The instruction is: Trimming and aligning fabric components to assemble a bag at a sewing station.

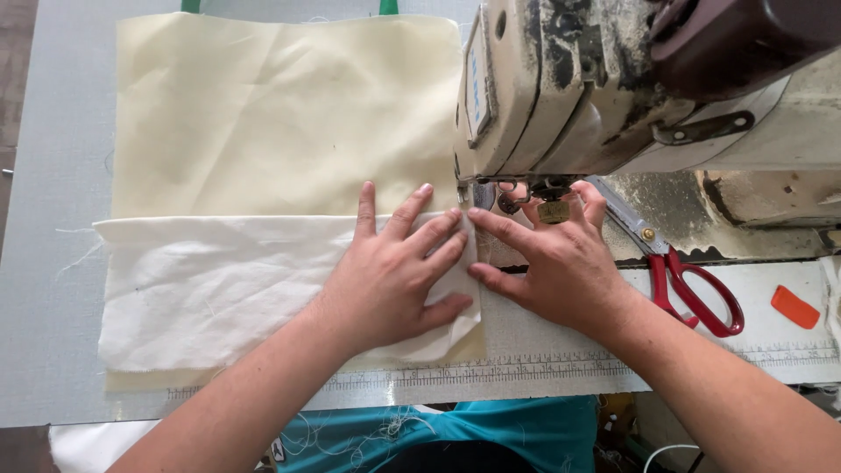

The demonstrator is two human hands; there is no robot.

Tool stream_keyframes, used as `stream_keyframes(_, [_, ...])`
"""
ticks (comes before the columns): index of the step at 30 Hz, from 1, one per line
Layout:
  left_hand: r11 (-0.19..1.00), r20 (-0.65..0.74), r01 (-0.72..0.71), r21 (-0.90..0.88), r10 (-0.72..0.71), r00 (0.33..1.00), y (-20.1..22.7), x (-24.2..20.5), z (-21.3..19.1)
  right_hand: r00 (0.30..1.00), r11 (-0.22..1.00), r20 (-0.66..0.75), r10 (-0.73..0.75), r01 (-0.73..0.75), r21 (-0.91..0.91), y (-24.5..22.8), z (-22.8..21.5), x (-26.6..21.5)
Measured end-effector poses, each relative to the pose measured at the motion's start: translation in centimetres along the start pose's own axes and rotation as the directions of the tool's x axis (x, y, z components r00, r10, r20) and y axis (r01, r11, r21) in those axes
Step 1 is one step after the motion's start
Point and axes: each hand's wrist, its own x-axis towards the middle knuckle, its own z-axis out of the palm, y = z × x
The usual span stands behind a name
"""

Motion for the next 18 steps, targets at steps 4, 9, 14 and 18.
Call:
stream_keyframes(4, [1.0,-0.046,-0.013,0.001,0.013,0.999,-1.1,0.6,0.4,0.992,0.995,0.079,0.1,-0.098,-0.026,0.5,0.7,0.2])
stream_keyframes(9, [1.0,0.012,-0.021,-0.007,0.022,1.0,-2.4,1.7,0.2,0.993,0.991,0.013,0.114,-0.113,-0.075,0.8,1.1,1.2])
stream_keyframes(14, [0.98,0.066,-0.05,0.191,0.038,0.997,-1.0,0.9,0.1,0.958,0.982,0.242,0.152,-0.175,0.075,-0.5,-1.4,0.6])
stream_keyframes(18, [0.995,-0.031,0.055,0.081,-0.053,0.998,0.6,-0.1,0.6,0.998,0.956,-0.053,0.032,-0.015,0.294,-3.1,-4.3,-1.7])
